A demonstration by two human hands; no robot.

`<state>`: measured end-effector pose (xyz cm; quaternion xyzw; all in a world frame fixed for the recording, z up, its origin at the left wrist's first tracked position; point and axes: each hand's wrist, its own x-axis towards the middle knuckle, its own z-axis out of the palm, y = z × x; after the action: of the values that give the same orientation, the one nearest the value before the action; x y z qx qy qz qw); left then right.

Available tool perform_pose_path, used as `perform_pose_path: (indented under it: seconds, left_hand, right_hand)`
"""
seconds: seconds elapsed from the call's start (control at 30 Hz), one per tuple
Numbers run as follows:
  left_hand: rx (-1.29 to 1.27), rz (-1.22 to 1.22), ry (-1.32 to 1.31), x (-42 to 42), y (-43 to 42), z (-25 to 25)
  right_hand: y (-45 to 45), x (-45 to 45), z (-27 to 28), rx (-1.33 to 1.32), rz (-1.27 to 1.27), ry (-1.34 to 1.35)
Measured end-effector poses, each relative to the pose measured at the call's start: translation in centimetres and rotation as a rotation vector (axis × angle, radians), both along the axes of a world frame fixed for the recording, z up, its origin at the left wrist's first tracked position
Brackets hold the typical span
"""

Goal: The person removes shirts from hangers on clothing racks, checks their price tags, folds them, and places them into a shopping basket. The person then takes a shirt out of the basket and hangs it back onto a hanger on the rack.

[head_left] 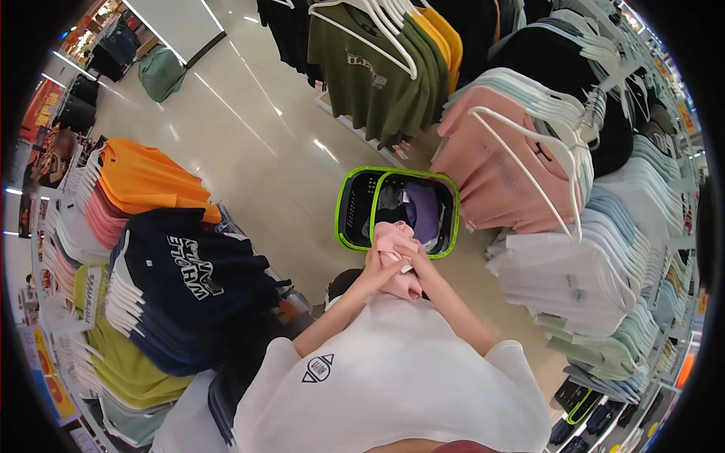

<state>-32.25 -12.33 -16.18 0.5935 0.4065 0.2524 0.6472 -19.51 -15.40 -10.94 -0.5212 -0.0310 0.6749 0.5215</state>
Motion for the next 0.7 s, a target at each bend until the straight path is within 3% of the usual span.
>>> perform_pose_path:
  seconds: [0.17, 0.27, 0.3, 0.33, 0.43, 0.47, 0.5, 0.57, 0.63, 0.7]
  left_hand:
    - [-0.077, 0.082, 0.002, -2.4, 5.3, -2.0]
    - [-0.133, 0.063, -0.028, -3.6, 8.2, -7.1]
    - [-0.173, 0.074, -0.088, -3.4, 9.2, -5.3]
    - [-0.178, 0.105, 0.026, -3.6, 9.9, -3.5]
    - [-0.150, 0.117, 0.016, -3.2, 12.6, -5.8]
    - [-0.249, 0.112, 0.026, -2.6, 13.7, -3.3]
    - [-0.257, 0.109, 0.031, -2.8, 14.2, -5.6]
    - [-0.475, 0.123, -0.005, -3.8, 14.6, -13.5]
    - [-0.417, -0.128, 0.360, -6.6, 13.8, -19.0]
    - [-0.006, -0.617, 0.979, -8.6, 13.0, -20.4]
  right_hand:
    - [5.3, -3.5, -2.0, -0.042, -0.011, -0.040]
    - [8.2, -4.2, -3.1, -0.027, 0.004, -0.015]
    - [9.0, -4.2, -4.3, -0.045, 0.021, -0.029]
    - [9.7, -4.3, -6.3, -0.002, -0.002, 0.013]
    - [11.6, -3.5, -8.0, -0.021, -0.021, 0.091]
    - [11.9, -3.1, -9.1, 0.044, -0.009, 0.135]
    - [11.5, -2.7, -10.2, 0.035, -0.014, 0.139]
    - [10.6, -1.6, -12.2, -0.238, 0.110, 0.027]
    - [8.0, -1.0, -14.0, -0.405, 0.366, -0.466]
    - [2.4, 0.4, -20.2, -0.183, 0.576, -1.011]
